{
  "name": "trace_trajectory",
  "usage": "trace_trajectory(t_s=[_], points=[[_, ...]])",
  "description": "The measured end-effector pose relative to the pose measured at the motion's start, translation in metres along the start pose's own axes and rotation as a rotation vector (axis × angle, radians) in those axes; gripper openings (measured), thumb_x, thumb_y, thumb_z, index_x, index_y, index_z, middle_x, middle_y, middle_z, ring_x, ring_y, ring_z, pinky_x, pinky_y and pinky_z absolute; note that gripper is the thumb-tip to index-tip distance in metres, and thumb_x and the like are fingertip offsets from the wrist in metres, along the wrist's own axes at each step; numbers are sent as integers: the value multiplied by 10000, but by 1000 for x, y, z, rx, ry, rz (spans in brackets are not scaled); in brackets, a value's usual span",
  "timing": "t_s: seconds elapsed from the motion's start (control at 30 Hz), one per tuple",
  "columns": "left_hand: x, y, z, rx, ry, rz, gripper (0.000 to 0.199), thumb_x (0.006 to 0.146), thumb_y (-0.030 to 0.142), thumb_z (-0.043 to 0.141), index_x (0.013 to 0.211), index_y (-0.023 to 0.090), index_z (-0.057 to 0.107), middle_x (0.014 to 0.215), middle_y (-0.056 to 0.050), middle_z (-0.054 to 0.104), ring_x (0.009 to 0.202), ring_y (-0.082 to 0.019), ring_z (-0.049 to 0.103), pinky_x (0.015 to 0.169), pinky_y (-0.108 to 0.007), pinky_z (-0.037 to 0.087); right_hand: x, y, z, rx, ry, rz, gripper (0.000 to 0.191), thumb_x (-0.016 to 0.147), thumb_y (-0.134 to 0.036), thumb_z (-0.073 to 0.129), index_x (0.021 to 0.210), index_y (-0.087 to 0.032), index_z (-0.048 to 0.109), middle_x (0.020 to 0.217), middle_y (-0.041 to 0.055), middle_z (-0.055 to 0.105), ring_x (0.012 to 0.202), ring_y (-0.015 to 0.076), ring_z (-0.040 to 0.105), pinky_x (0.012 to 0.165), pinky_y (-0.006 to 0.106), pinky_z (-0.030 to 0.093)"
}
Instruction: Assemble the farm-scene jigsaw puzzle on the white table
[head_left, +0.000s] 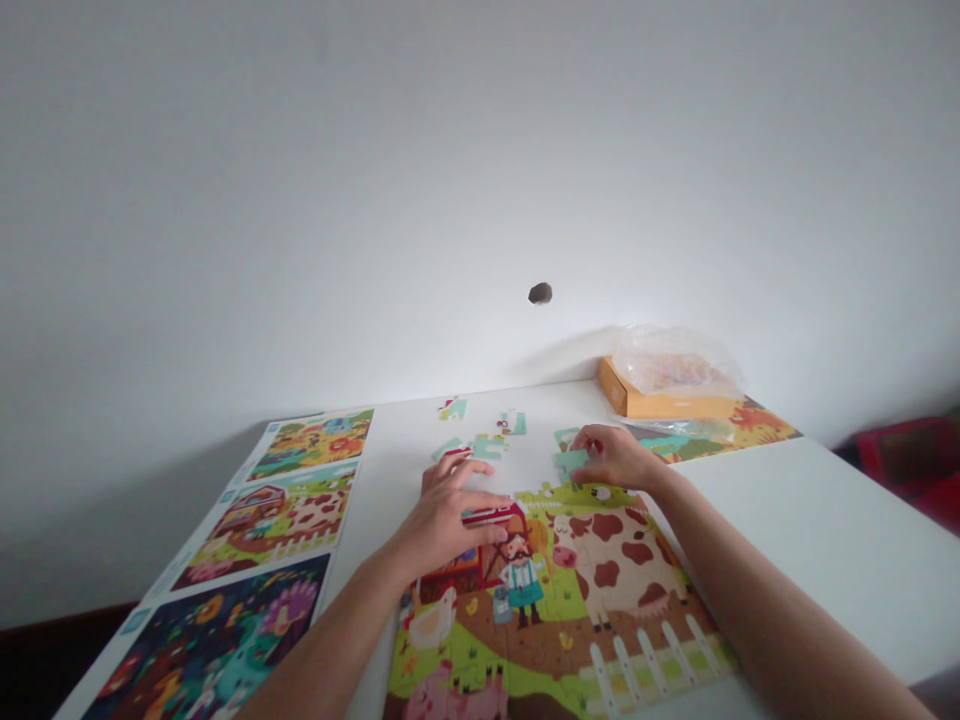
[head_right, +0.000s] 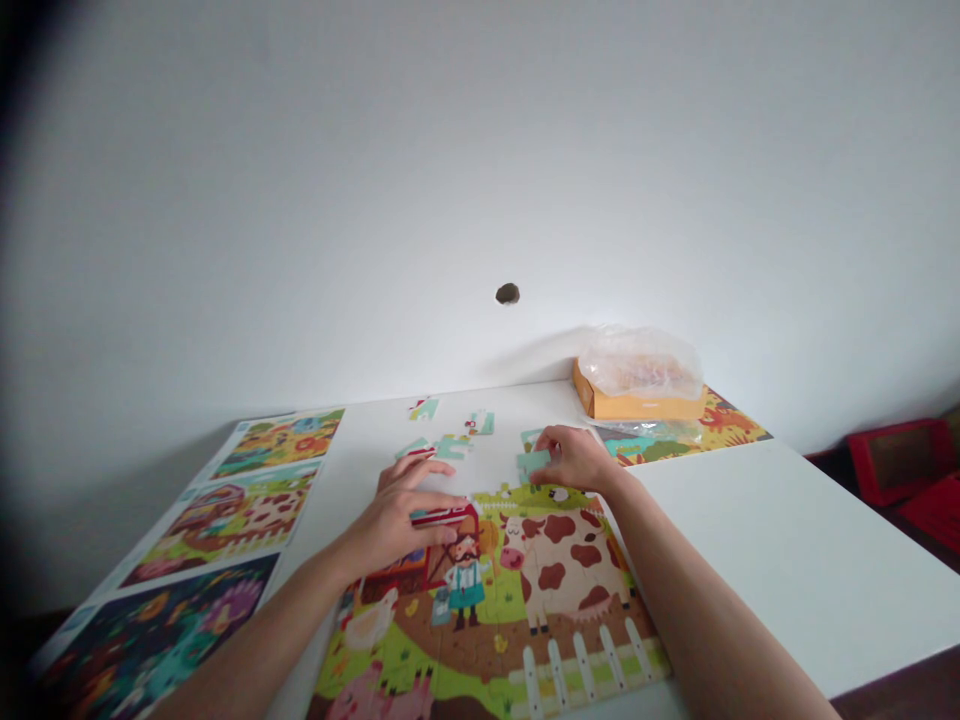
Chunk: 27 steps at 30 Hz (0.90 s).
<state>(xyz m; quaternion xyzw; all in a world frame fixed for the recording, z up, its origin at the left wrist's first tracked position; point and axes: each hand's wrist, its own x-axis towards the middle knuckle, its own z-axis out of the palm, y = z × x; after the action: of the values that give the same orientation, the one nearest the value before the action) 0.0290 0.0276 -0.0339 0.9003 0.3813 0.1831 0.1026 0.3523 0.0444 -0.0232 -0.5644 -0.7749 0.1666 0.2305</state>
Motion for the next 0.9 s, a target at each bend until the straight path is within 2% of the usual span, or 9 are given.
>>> trace_trajectory(t_s=[0.2, 0.4, 0.67, 0.9], points=[[0, -1, 0, 2, 2, 7, 352, 748, 619, 631, 1048, 448, 702, 1284, 5, 518, 1270, -314, 310, 1059, -516, 250, -1, -2, -1, -70, -48, -19, 453, 605, -484, 787, 954, -223, 663, 962, 30, 618, 833, 183, 588, 757, 275, 413], [0, -2, 1, -13, 18, 9, 340, 735, 613, 652, 1030, 454, 708, 1270, 5, 536, 1254, -313, 338, 1052, -507, 266, -1, -5, -2, -113, -84, -2, 430, 630, -480, 781, 976, -255, 659, 1026, 29, 598, 899, 204, 593, 817, 303, 392], [0, 0, 0, -16, 4, -1, 319, 731, 613, 656, 1013, 472, 707, 1284, 21, 537, 1280, -316, 322, 1057, -508, 253, 2, -4, 3, -107, -60, 58, 502, 612, -456, 788, 1040, -246, 630, 978, 29, 624, 882, 204, 600, 767, 282, 399], [-1, -2, 1, -19, 9, 15, 321, 736, 586, 667, 1019, 443, 716, 1283, 5, 539, 1270, -319, 333, 1051, -501, 264, 7, -5, 13, -126, 46, 184, 493, 656, -561, 738, 989, -219, 613, 916, 41, 668, 810, 194, 610, 671, 260, 389]])
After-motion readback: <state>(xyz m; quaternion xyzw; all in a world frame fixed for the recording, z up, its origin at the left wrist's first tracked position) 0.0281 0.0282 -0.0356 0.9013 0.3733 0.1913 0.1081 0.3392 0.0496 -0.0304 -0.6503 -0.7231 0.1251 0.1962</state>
